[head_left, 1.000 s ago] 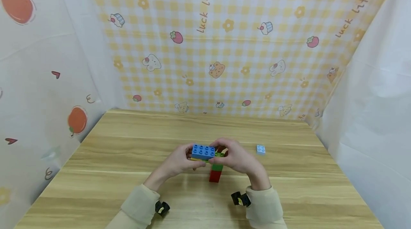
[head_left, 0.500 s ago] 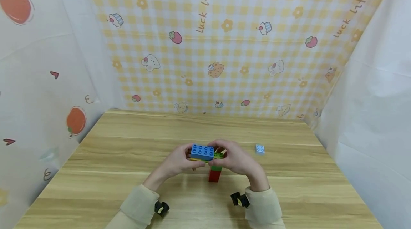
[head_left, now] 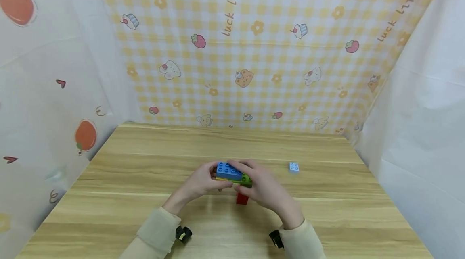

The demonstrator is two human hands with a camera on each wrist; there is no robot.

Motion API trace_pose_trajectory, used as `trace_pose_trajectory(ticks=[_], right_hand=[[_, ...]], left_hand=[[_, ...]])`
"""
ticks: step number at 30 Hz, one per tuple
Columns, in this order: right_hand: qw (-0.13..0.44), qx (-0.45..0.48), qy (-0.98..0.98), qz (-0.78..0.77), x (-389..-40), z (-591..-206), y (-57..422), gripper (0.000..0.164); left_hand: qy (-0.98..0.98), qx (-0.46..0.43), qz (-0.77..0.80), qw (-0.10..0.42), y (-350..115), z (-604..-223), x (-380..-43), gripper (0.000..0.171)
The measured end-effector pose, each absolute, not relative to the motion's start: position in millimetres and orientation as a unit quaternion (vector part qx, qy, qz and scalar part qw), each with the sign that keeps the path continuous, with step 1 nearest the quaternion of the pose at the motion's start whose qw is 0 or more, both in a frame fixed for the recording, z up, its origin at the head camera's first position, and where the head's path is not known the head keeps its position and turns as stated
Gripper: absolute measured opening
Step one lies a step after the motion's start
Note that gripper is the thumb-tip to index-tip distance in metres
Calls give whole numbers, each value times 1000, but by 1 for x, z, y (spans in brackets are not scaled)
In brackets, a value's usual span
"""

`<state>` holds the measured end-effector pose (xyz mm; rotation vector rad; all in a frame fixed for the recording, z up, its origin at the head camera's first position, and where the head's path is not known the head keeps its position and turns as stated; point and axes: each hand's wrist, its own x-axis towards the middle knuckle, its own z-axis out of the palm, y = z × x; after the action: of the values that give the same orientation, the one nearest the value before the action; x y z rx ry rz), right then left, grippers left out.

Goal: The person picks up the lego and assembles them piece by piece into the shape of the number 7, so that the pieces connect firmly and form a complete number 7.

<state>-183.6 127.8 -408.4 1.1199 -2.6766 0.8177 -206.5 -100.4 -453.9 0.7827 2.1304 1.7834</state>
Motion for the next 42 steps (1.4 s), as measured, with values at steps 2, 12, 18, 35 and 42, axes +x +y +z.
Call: trace_pose_trajectory(ticks=[2,12,18,35,42], right_hand=[[86,383,-880,269,-185,-413,126,65],[167,419,-852,266,-188,-430,122,65],[183,435,-841,265,-189,-432,123,68],[190,437,-842,250,-186,-436,125,66],[200,439,-838,255,-186,-438,124,68]], left_hand=[[731,271,613,125,-101,-453,-206,45],[727,286,613,121,-101,-451,-205,42],[727,285,613,123,-101,-452,-206,40],[715,286,624,132,-99,-453,-206,42],[714,271,627,153,-100,-451,-203,43]])
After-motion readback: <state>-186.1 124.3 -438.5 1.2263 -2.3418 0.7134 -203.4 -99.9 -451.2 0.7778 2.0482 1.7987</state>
